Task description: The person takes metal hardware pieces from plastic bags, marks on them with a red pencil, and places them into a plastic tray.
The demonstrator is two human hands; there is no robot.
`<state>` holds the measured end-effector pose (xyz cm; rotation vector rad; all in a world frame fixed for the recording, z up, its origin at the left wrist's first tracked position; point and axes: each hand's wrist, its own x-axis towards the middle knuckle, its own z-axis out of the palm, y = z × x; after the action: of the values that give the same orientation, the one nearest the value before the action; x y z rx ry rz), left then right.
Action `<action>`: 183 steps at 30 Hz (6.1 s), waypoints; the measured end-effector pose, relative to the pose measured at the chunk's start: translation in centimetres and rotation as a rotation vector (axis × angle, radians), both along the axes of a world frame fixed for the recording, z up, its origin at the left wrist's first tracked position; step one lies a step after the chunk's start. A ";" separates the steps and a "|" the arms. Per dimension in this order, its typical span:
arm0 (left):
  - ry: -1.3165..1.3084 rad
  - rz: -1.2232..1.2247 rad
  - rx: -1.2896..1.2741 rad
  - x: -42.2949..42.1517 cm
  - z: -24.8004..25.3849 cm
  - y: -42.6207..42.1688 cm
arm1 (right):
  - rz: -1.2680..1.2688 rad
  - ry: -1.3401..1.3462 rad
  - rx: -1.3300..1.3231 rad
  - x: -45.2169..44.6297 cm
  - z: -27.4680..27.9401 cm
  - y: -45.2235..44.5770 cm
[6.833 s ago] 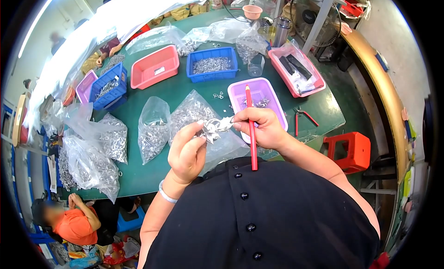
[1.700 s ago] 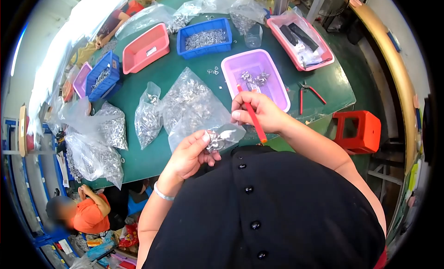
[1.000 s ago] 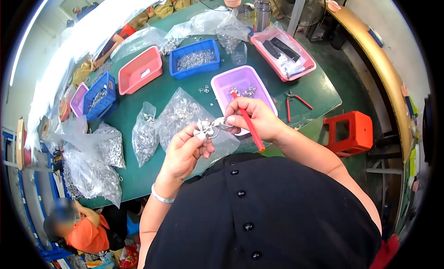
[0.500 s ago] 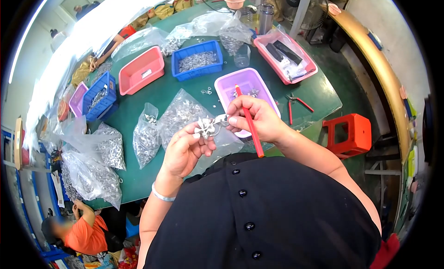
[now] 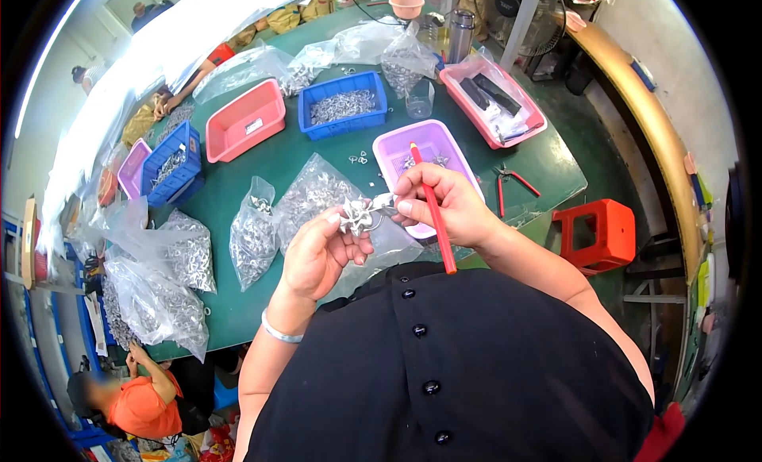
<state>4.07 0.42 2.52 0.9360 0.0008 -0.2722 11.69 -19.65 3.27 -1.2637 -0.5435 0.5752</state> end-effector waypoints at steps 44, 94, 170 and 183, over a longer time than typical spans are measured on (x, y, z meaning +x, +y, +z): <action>-0.642 0.291 0.818 -0.3 -0.5 -0.3 | -0.105 -0.201 0.001 -0.4 -0.6 -0.1; -0.710 0.374 0.859 -1.8 -1.3 -2.5 | -0.128 -0.211 0.039 0.4 -0.4 -0.3; -0.305 0.371 0.478 -2.4 -0.6 -3.5 | -0.016 0.072 0.127 1.3 -1.6 0.2; -0.381 0.359 0.557 -2.5 -0.7 -3.5 | -0.018 0.065 0.128 1.0 -1.4 0.0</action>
<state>1.59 -3.05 1.86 1.5062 -0.1099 0.2587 12.73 -19.67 1.91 -1.1241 -0.5063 0.5564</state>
